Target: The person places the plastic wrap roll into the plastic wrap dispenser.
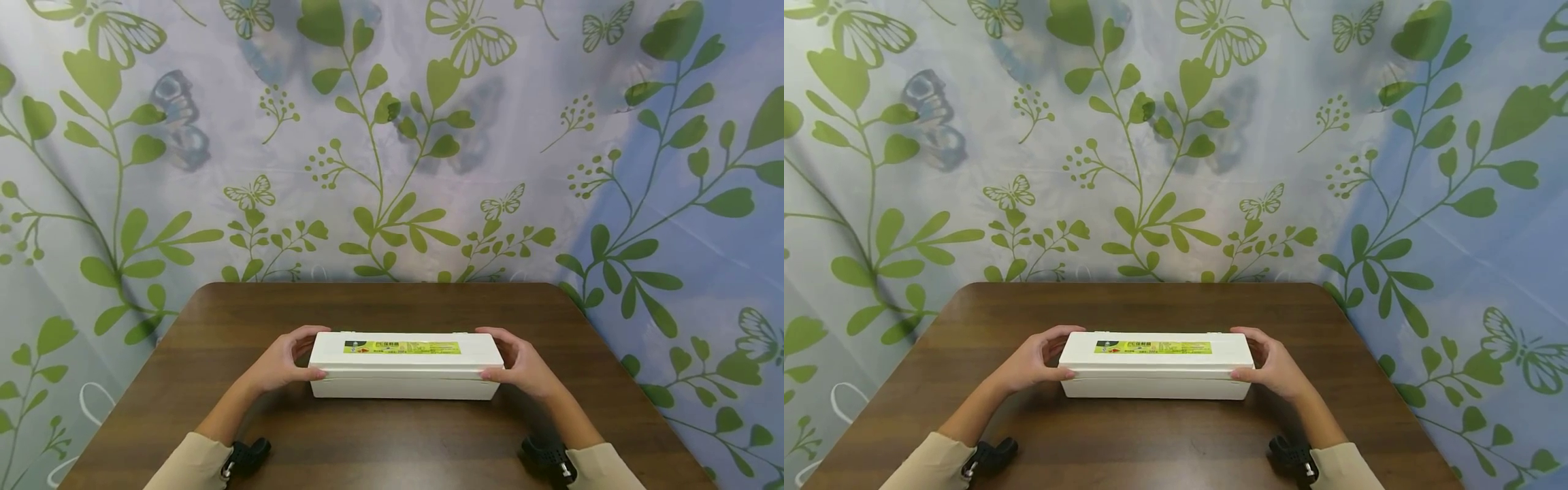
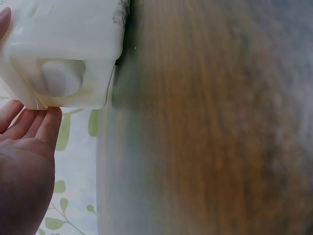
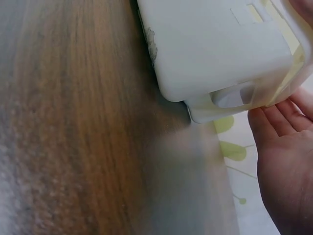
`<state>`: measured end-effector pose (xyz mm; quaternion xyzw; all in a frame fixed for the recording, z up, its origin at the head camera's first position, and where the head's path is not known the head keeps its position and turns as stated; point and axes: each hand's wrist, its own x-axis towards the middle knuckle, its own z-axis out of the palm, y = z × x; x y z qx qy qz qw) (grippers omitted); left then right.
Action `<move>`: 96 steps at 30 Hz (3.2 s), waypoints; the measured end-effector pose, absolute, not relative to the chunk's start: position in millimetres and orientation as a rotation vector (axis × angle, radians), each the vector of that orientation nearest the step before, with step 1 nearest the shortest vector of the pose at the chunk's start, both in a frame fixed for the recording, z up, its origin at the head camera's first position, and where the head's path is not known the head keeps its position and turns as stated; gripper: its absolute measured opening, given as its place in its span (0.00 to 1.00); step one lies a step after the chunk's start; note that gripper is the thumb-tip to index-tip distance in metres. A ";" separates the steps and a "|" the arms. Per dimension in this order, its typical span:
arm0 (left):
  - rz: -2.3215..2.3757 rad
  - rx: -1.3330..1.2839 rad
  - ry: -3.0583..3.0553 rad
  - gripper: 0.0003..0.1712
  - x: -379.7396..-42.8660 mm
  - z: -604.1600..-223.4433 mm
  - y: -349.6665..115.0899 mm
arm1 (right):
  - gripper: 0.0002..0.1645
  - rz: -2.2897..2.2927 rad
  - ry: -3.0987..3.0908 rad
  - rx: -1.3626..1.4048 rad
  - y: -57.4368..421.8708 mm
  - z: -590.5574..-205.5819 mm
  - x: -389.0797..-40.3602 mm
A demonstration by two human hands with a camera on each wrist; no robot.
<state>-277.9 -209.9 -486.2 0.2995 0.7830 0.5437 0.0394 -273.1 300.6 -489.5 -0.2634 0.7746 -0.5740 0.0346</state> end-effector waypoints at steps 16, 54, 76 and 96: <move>1.613 0.949 2.469 0.43 -273.2 -483.9 -210.7 | 0.47 -1.759 2.408 -0.831 302.5 -492.3 -270.3; 1.530 0.961 2.491 0.42 -276.2 -481.4 -212.0 | 0.47 -1.733 2.380 -0.868 306.0 -497.5 -272.5; 1.457 1.114 2.525 0.51 -275.9 -487.9 -214.8 | 0.56 -1.675 2.326 -0.968 305.6 -496.8 -271.1; 1.424 1.106 2.604 0.49 -270.8 -486.0 -210.3 | 0.56 -1.699 2.403 -0.942 304.4 -501.3 -269.9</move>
